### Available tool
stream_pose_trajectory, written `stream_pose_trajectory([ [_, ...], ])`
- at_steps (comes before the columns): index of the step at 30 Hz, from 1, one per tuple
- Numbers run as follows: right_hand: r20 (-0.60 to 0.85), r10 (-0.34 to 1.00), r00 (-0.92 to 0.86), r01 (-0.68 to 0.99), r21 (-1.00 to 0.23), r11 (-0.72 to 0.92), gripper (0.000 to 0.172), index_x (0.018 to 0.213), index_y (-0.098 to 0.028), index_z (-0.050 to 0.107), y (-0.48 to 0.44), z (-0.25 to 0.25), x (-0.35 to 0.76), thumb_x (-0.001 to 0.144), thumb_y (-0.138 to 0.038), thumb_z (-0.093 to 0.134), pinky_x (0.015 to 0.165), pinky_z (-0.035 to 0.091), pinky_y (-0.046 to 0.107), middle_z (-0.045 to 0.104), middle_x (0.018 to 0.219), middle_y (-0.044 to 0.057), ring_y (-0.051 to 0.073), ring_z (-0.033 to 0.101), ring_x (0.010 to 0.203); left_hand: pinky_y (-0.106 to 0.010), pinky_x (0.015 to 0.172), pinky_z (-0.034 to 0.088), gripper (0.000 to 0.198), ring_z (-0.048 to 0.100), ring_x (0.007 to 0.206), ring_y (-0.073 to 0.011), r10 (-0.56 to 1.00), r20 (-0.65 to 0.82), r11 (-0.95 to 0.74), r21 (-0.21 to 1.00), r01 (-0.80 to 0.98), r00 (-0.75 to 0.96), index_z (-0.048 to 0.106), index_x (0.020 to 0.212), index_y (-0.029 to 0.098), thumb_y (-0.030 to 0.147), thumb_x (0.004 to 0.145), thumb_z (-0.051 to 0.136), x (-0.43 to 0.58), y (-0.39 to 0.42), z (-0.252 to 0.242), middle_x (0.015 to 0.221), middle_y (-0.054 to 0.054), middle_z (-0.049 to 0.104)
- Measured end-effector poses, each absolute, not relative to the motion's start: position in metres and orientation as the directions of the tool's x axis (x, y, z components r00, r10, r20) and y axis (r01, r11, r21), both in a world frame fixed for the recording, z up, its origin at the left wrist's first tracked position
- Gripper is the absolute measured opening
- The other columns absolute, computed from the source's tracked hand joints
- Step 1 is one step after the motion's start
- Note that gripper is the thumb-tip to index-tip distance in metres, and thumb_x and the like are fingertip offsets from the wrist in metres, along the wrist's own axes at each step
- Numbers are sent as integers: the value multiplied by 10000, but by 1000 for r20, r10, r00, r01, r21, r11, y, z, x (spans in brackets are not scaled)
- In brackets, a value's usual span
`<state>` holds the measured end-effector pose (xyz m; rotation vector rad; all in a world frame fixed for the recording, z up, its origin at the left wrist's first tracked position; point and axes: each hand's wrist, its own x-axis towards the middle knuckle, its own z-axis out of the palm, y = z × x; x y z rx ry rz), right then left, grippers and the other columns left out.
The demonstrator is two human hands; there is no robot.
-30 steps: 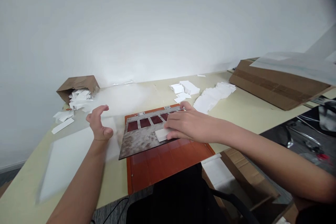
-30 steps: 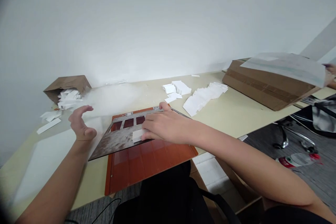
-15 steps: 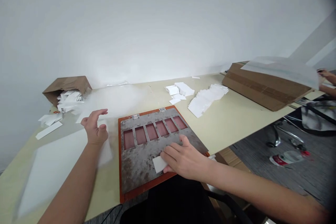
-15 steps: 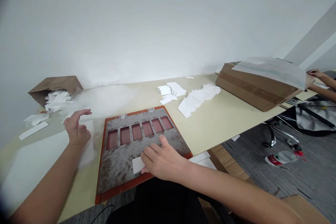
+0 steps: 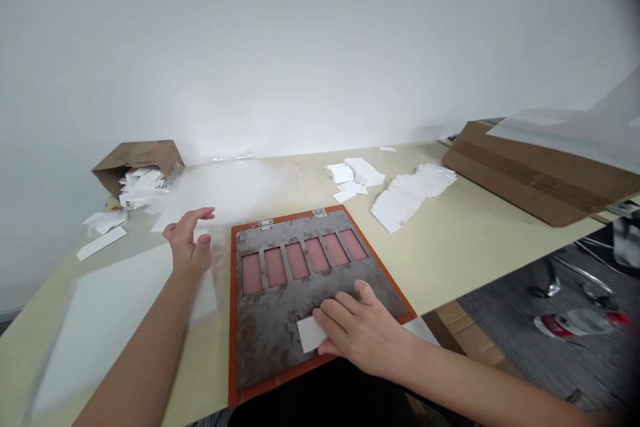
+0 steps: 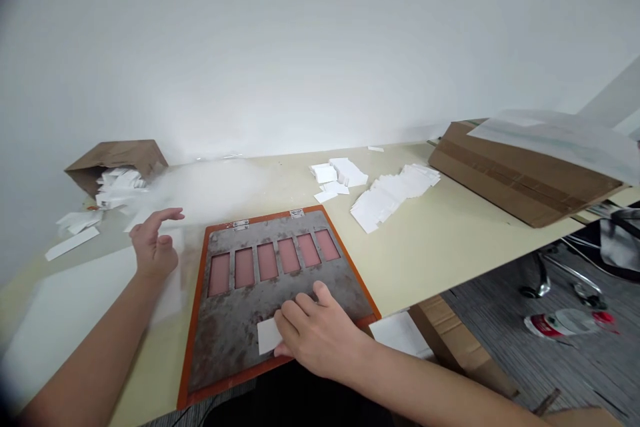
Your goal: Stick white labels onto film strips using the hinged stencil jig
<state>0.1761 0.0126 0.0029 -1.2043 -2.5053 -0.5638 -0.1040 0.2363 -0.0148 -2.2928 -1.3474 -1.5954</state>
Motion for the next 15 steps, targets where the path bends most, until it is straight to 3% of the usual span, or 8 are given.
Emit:
stream_pose_trajectory([
  [3, 346, 747, -568, 795, -6, 607, 395, 963, -184, 638, 28, 21, 196, 968, -545, 479, 872, 323, 402, 666, 861, 24, 177, 567, 761, -435, 840, 305, 782, 646, 832, -280, 618, 778, -636, 410, 654, 113, 653, 1077, 197, 767, 880, 155, -105, 236, -17, 921, -107, 700],
  [5, 289, 816, -500, 831, -104, 546, 352, 1090, -208, 637, 57, 38, 224, 987, -497, 465, 912, 348, 401, 694, 1020, 59, 206, 612, 936, -433, 849, 302, 792, 641, 833, -277, 631, 768, -629, 418, 656, 115, 651, 1082, 197, 774, 875, 150, -105, 237, -18, 928, -105, 701],
  [9, 40, 994, -102, 994, 29, 101, 329, 1231, -188, 611, 150, 57, 296, 986, -361, 478, 938, 416, 426, 624, 1269, 139, 290, 576, 1150, -429, 875, 298, 799, 626, 847, -272, 673, 732, -593, 450, 668, 104, 639, 1106, 198, 780, 868, 146, -106, 238, -20, 955, -102, 698],
  [13, -80, 997, -2, 998, 69, 7, 327, 1254, -126, 601, 233, 43, 350, 949, -210, 521, 919, 476, 376, 566, 1327, 193, 262, 620, 1095, -415, 857, 305, 806, 616, 843, -267, 700, 706, -574, 462, 676, 112, 633, 1111, 206, 789, 861, 135, -108, 238, -20, 951, -97, 698],
  [15, -138, 990, -10, 996, 82, 22, 293, 1212, -136, 620, 258, 32, 364, 940, -227, 563, 932, 488, 371, 566, 1319, 180, 242, 615, 1098, -411, 852, 302, 798, 617, 853, -268, 700, 703, -582, 459, 672, 126, 627, 1120, 214, 794, 860, 145, -108, 238, -20, 953, -94, 700],
])
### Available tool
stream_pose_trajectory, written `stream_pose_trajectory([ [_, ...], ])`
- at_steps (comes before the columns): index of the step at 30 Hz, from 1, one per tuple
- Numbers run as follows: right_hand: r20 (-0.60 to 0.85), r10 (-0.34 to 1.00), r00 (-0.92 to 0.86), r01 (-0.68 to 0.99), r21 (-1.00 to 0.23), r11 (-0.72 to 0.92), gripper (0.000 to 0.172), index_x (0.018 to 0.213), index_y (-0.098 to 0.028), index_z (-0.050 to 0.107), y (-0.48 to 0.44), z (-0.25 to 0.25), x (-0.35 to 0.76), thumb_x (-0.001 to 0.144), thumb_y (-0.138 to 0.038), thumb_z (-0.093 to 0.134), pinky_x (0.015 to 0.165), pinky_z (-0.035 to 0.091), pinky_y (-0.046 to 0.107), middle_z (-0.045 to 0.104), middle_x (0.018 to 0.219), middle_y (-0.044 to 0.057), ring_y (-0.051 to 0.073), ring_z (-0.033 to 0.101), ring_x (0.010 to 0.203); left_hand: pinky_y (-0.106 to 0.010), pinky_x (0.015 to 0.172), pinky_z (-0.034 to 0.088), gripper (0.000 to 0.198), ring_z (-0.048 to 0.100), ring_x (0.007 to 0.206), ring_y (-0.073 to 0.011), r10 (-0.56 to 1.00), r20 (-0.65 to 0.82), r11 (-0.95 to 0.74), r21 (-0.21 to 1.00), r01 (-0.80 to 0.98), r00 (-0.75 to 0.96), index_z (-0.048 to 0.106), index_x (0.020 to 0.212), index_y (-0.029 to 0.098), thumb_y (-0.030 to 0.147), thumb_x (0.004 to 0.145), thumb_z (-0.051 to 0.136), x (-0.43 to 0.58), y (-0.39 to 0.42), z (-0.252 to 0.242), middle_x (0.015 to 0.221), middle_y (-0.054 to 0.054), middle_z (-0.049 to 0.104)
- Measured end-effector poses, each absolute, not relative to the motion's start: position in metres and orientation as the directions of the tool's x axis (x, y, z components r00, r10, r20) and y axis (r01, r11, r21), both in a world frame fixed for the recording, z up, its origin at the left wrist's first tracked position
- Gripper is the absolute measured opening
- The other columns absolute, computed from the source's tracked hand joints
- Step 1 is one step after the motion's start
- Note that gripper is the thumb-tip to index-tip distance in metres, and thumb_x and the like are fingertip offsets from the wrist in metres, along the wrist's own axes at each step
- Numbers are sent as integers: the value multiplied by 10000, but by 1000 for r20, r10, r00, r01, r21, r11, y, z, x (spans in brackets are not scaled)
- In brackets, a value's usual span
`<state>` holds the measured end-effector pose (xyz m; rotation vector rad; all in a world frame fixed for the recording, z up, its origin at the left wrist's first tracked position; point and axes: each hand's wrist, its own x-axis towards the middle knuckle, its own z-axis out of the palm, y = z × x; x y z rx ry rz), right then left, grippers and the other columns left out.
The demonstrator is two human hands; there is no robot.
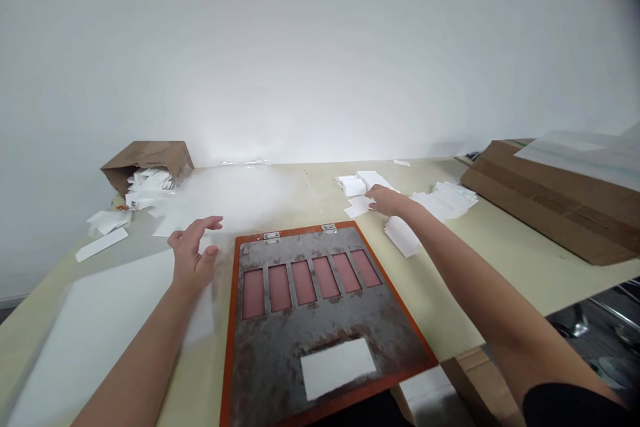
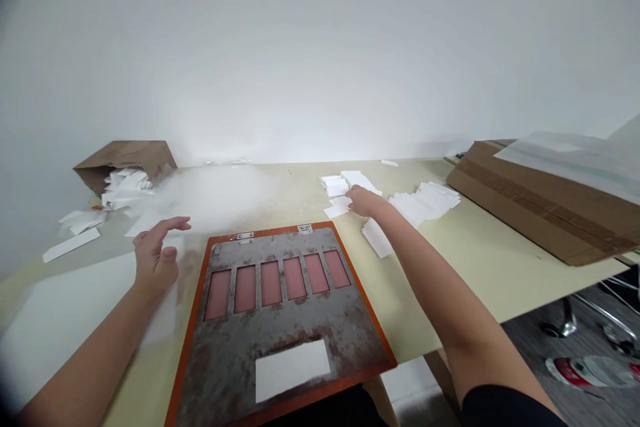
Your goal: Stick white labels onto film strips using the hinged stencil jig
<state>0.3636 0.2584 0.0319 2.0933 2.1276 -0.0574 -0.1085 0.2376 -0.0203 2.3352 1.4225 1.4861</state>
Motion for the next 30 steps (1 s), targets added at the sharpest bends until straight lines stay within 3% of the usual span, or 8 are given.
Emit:
stream_pose_trajectory([
  [5, -261, 963, -68, 992, 80, 92, 343, 1219, -178, 592, 288, 18, 377, 943, -381, 594, 941, 511, 454, 588, 1275, 88, 220, 595, 1099, -419, 861, 293, 793, 620, 878, -276, 706, 694, -584, 462, 667, 138, 621, 1142, 229, 809, 853, 165, -109, 236, -21, 966, -96, 699],
  [12, -288, 956, -59, 996, 43, 74, 401, 1182, -184, 619, 297, 15, 381, 786, -197, 686, 915, 468, 347, 588, 1279, 147, 273, 593, 1130, -423, 871, 296, 812, 628, 897, -280, 718, 685, -568, 470, 675, 127, 614, 1140, 229, 824, 843, 147, -108, 237, -21, 967, -85, 697],
  [18, -289, 954, -83, 996, -60, 69, 296, 1029, -211, 656, 293, 30, 380, 737, -250, 685, 812, 472, 309, 671, 1116, 79, 240, 629, 991, -426, 874, 296, 807, 628, 869, -271, 712, 691, -571, 469, 673, 123, 614, 1146, 221, 817, 850, 157, -107, 236, -21, 964, -88, 699],
  [21, -320, 938, -134, 988, -114, 103, 321, 1042, -221, 669, 291, 37, 373, 732, -294, 701, 790, 476, 287, 681, 1102, 58, 222, 631, 976, -425, 880, 293, 793, 631, 884, -276, 709, 694, -577, 471, 668, 124, 612, 1145, 222, 813, 854, 171, -107, 236, -21, 967, -87, 698],
  [30, -343, 918, -199, 977, -141, 159, 419, 1097, -277, 706, 296, 27, 356, 678, -283, 737, 879, 471, 351, 620, 1269, 53, 272, 581, 1118, -423, 888, 297, 797, 618, 846, -264, 728, 678, -552, 494, 671, 101, 615, 1143, 221, 816, 846, 177, -107, 235, -21, 969, -91, 697],
])
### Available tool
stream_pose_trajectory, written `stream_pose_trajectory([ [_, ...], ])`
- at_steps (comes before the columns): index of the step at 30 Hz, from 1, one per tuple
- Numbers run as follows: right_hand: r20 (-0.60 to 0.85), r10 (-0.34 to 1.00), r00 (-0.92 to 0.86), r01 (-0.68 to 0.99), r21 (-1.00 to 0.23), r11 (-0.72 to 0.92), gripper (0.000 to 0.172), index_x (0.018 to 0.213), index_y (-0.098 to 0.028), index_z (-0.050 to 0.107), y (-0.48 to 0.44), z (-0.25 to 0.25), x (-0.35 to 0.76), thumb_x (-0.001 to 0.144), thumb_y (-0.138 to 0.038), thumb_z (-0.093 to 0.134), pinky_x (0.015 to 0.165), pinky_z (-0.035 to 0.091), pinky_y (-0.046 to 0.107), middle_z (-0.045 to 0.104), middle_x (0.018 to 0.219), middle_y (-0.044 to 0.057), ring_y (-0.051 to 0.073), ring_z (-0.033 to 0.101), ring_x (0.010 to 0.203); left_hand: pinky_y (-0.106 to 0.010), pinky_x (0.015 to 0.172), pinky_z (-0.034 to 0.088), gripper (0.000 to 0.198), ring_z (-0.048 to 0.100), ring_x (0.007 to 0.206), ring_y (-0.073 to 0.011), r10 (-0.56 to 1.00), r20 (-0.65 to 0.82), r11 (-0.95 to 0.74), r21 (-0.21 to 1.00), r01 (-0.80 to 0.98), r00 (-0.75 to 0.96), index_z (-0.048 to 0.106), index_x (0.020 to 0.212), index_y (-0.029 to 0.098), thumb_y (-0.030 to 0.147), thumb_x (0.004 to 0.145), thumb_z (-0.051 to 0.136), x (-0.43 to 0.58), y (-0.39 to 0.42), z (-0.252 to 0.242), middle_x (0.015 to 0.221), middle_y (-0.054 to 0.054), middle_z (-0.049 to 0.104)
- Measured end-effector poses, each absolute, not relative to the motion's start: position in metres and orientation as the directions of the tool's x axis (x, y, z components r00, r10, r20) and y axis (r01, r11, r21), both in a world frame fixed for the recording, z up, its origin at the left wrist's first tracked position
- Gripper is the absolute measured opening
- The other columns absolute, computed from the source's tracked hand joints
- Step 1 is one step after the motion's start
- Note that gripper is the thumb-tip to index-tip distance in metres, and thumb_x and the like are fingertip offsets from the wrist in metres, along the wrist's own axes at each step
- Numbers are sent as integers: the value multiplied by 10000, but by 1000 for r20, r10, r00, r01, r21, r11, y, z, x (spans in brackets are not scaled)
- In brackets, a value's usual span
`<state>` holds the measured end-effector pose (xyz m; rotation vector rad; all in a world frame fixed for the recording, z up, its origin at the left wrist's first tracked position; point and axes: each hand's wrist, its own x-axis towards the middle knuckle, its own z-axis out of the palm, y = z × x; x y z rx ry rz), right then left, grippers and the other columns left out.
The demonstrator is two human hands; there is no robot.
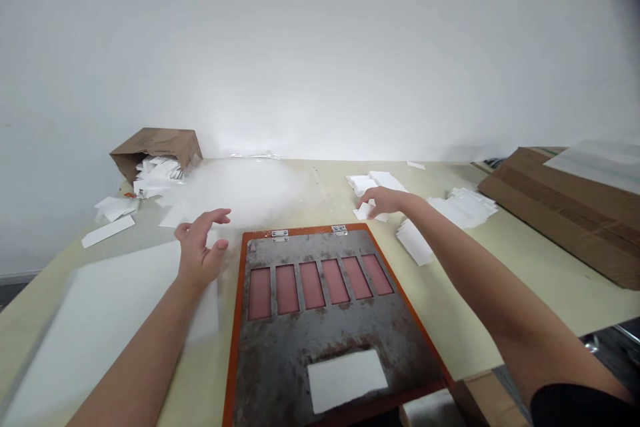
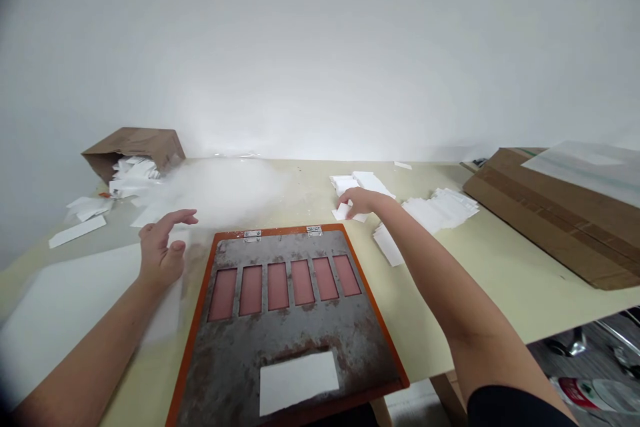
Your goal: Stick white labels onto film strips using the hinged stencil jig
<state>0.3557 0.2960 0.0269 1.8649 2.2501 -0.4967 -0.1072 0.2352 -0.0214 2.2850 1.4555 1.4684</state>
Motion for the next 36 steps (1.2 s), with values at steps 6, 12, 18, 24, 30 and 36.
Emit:
stream_pose_trajectory([
  [6, -361, 915, -179, 983, -103, 152, 387, 1025, -250, 688, 300, 26, 362, 645, -279, 752, 791, 484, 316, 657, 1152, 47, 241, 628, 990, -421, 884, 293, 767, 623, 887, -272, 724, 680, -561, 485, 671, 114, 608, 1162, 226, 798, 859, 197, -107, 236, -22, 983, -88, 698],
  [12, -359, 928, -102, 994, -3, 109, 513, 1102, -240, 669, 318, 32, 376, 601, -242, 778, 826, 484, 354, 638, 1222, 88, 285, 614, 1059, -423, 885, 289, 758, 622, 870, -267, 724, 680, -564, 489, 665, 115, 610, 1150, 229, 803, 859, 209, -106, 235, -21, 974, -85, 699],
  [18, -386, 920, -68, 994, 54, 96, 593, 1155, -260, 671, 328, 28, 378, 579, -268, 812, 860, 477, 366, 634, 1249, 85, 302, 599, 1112, -429, 906, 290, 779, 629, 920, -278, 744, 662, -539, 512, 669, 94, 612, 1140, 231, 823, 837, 206, -105, 234, -21, 968, -87, 704],
  [24, -375, 925, -59, 994, 58, 87, 545, 1068, -249, 684, 323, 29, 374, 543, -281, 823, 795, 470, 348, 647, 1168, 76, 292, 612, 1035, -428, 900, 292, 774, 634, 937, -280, 733, 673, -552, 501, 667, 101, 611, 1141, 233, 823, 839, 214, -104, 234, -21, 974, -83, 708],
  [30, -290, 954, -78, 997, -13, 78, 333, 775, -224, 625, 305, 48, 359, 528, -337, 819, 665, 403, 290, 632, 879, 30, 217, 576, 802, -428, 894, 287, 762, 641, 916, -271, 718, 687, -574, 489, 657, 116, 606, 1143, 225, 814, 851, 220, -103, 233, -20, 974, -82, 708],
  [36, -40, 977, -211, 950, -242, 196, 347, 823, -218, 548, 269, 67, 292, 749, -537, 663, 683, 395, 276, 590, 862, 18, 178, 528, 804, -420, 890, 275, 594, 648, 921, -259, 740, 654, -559, 469, 684, 156, 622, 1117, 232, 721, 886, 377, -96, 228, -13, 964, -66, 717],
])
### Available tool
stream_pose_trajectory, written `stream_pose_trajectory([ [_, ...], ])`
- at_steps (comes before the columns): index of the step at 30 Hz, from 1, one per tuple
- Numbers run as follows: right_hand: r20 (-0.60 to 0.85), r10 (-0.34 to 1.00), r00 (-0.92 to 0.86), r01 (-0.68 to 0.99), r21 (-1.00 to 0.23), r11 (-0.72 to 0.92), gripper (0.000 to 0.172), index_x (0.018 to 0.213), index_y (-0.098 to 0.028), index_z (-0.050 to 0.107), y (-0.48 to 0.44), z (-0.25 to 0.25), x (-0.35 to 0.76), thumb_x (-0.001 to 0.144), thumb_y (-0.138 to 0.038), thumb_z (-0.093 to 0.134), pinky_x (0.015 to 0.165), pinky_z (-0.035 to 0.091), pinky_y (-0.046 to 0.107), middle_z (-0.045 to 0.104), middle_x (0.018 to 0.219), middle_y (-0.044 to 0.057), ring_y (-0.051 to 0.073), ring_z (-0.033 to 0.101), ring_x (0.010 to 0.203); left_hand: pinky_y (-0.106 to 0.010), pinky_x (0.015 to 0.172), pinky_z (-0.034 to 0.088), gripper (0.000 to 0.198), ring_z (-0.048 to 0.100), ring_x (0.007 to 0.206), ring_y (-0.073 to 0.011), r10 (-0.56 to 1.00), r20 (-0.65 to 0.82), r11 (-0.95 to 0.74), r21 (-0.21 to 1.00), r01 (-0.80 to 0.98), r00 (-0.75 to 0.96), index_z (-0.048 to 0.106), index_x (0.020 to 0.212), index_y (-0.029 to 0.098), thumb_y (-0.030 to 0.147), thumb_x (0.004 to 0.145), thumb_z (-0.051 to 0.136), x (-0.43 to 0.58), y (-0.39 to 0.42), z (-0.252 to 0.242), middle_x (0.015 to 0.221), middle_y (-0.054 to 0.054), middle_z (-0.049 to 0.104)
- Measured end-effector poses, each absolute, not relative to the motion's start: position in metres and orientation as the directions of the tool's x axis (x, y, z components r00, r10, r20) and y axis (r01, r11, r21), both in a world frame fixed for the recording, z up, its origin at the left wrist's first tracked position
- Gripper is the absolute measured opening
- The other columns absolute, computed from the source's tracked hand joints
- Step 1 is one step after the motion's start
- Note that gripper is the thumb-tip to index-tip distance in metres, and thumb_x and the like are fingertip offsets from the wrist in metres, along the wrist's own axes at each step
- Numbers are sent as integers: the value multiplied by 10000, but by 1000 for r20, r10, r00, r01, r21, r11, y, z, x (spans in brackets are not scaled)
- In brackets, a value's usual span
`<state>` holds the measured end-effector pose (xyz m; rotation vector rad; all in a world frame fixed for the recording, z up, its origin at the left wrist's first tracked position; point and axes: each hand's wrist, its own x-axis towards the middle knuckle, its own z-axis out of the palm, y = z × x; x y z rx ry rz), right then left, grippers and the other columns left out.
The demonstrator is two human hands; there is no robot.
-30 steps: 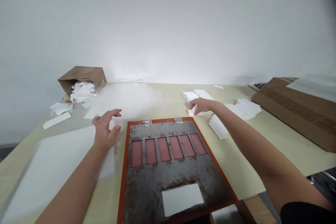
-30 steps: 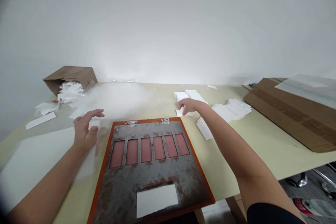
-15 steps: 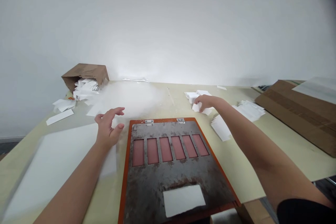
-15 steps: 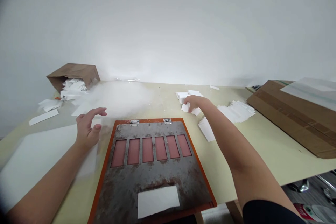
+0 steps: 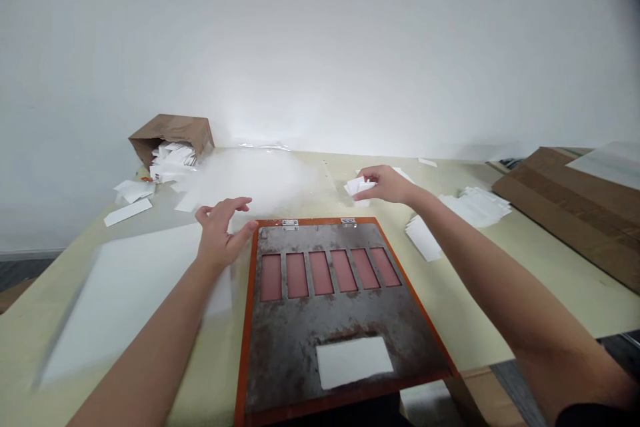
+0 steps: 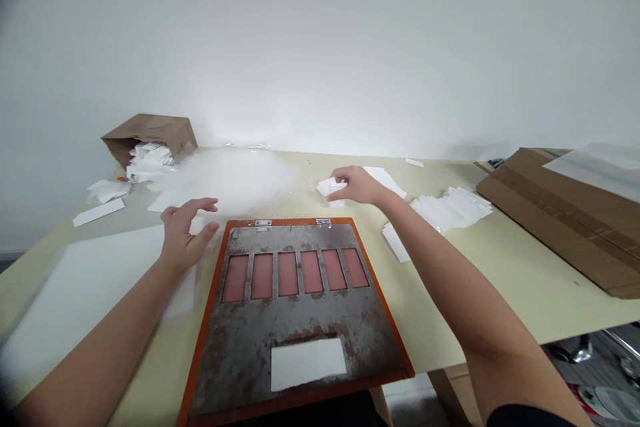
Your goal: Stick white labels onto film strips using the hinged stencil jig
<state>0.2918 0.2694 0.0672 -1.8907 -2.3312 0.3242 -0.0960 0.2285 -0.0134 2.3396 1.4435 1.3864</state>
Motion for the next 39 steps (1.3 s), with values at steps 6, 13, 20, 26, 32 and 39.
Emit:
stream_pose_trajectory([
  [6, 235, 893, -383, 470, -783, 408, 410, 732, -194, 590, 246, 45, 179, 616, -541, 775, 645, 408, 274, 590, 751, -6, 150, 534, 705, -409, 910, 265, 340, 661, 959, -234, 723, 626, -617, 394, 681, 293, 625, 1128, 253, 506, 943, 493, -89, 222, -9, 1014, -43, 735],
  [13, 251, 884, -394, 370, -837, 403, 387, 772, -187, 608, 245, 29, 126, 602, -466, 817, 583, 390, 247, 589, 775, -22, 94, 487, 608, -388, 895, 314, 295, 675, 987, -208, 766, 565, -593, 436, 677, 308, 639, 1148, 272, 422, 981, 447, -84, 222, -13, 1125, -37, 742],
  [20, 388, 845, -367, 457, -717, 527, 402, 1088, -220, 600, 228, 20, 135, 748, -371, 752, 616, 506, 267, 641, 1035, 33, 96, 592, 621, -382, 916, 308, 284, 693, 963, -182, 806, 504, -566, 506, 651, 309, 606, 1209, 300, 381, 985, 451, -80, 222, -14, 1068, -9, 755],
  [26, 590, 689, -421, 631, -356, 690, 277, 1185, -219, 619, 213, 6, 137, 939, -330, 559, 784, 578, 333, 667, 1160, 102, 188, 669, 918, -370, 935, 315, 296, 688, 978, -177, 798, 517, -579, 514, 632, 311, 592, 1238, 304, 372, 972, 478, -78, 221, -16, 1037, -7, 756],
  [32, 677, 624, -391, 721, -196, 665, 262, 1156, -214, 674, 206, 1, 137, 967, -299, 513, 867, 567, 358, 704, 1149, 107, 214, 670, 1028, -376, 939, 323, 296, 688, 993, -183, 801, 506, -575, 506, 643, 318, 589, 1238, 313, 375, 971, 479, -79, 223, -18, 1073, -9, 751],
  [39, 651, 709, -271, 650, -419, 634, 246, 1029, -216, 730, 202, 3, 142, 959, -318, 517, 711, 545, 301, 746, 937, 76, 168, 672, 776, -367, 943, 342, 285, 690, 976, -178, 807, 507, -567, 523, 637, 302, 599, 1216, 301, 375, 969, 479, -77, 221, -17, 1044, -1, 746],
])
